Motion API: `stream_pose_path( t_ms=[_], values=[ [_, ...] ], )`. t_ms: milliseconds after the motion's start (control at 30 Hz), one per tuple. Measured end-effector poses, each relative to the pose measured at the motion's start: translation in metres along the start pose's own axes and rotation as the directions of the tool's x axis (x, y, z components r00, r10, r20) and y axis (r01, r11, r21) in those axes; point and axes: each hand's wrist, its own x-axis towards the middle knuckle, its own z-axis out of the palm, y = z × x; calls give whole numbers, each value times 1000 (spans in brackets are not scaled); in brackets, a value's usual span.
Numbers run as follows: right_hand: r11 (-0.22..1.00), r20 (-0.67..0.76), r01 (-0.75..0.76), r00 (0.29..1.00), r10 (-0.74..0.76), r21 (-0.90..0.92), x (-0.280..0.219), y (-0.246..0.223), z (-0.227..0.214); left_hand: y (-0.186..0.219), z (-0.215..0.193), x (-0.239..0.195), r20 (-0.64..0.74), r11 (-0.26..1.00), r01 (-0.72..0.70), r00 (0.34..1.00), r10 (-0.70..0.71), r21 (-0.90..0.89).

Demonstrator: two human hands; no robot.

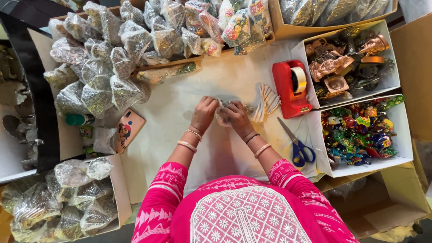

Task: The person wraps small decorative items in bubble wrap and places them into a cardboard box. They handle items from a pile, wrap them individually, and arrange them in the box.

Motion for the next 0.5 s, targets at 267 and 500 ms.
stream_pose_path(
  t_ms=[267,500],
  values=[
    [989,-95,-56,993,69,138,7,-8,-6,25,14,-29,-34,999,-20,999,21,32],
    [992,-31,-85,996,89,96,-7,6,11,30,19,-40,63,959,-147,989,135,241]
  ],
)
